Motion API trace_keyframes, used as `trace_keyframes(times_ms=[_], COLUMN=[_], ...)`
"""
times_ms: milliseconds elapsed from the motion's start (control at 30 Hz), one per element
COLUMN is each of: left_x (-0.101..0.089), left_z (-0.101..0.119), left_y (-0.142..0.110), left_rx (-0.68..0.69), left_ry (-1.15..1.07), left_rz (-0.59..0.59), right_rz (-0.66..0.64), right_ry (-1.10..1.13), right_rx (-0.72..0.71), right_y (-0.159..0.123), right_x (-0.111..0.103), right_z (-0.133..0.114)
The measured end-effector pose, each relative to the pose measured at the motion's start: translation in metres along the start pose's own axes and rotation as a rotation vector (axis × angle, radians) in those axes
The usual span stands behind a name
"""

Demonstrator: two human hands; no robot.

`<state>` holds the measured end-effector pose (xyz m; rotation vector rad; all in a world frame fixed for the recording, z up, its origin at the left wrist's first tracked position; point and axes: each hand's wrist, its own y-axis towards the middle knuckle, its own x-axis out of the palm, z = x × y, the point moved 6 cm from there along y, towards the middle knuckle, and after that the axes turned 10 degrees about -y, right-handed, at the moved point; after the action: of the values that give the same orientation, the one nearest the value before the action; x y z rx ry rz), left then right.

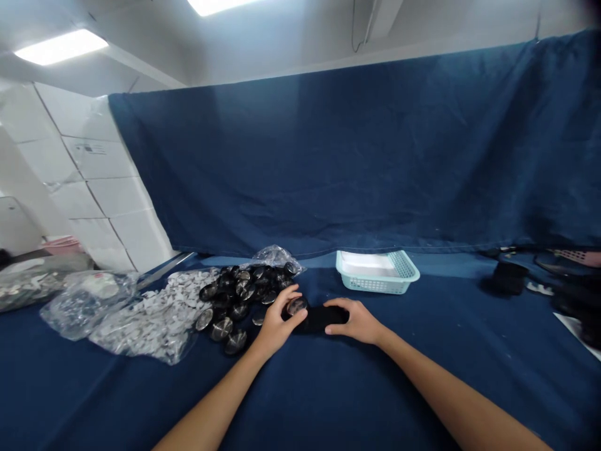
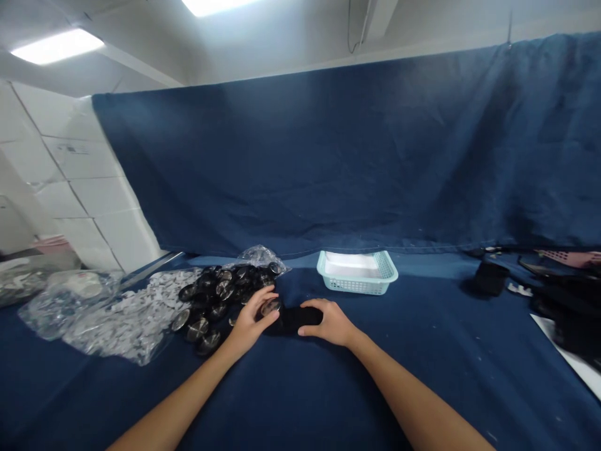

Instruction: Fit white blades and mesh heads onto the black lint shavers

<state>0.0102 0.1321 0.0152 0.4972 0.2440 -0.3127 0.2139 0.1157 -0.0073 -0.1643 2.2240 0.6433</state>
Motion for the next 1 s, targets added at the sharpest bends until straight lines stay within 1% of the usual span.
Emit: trace_keyframes(times_ms=[100,167,233,300,433,500,567,667,733,867,1000], left_x=[0.000,0.002,0.007,0.019,0.051,0.065,0.073,0.076,0.076,0.077,0.079], left_z=[-0.010,-0.009,-0.006,0.001,0.019,0.026,0.032,0.037,0.042,0.050,0.051], left_y=[-0.001,-0.002,-0.003,-0.006,-0.017,-0.023,-0.028,-0.031,-0.032,-0.036,-0.036], left_rx=[-0.064,-0.083,-0.112,-0.143,-0.153,-0.141,-0.123,-0.078,-0.039,0.021,0.064], left_ry=[-0.191,-0.235,-0.257,-0.299,-0.423,-0.450,-0.437,-0.335,-0.248,-0.137,-0.043], left_rz=[0.004,-0.016,-0.052,-0.121,-0.306,-0.375,-0.405,-0.378,-0.370,-0.403,-0.366], right_rz=[0.022,0.042,0.051,0.045,0.022,-0.003,-0.022,-0.025,-0.037,-0.083,-0.090], right_ry=[-0.036,-0.079,-0.130,-0.178,-0.291,-0.334,-0.306,-0.211,-0.190,-0.209,-0.234], right_rx=[0.005,0.006,0.005,0.004,0.008,0.011,0.025,0.061,0.065,0.048,0.042], right_y=[-0.002,-0.008,-0.017,-0.031,-0.068,-0.086,-0.098,-0.108,-0.109,-0.109,-0.110], right_x=[0.000,-0.004,-0.012,-0.025,-0.056,-0.063,-0.064,-0.059,-0.055,-0.051,-0.051], right_z=[-0.003,-0.006,-0.009,-0.011,-0.016,-0.017,-0.015,-0.008,-0.005,-0.002,-0.001])
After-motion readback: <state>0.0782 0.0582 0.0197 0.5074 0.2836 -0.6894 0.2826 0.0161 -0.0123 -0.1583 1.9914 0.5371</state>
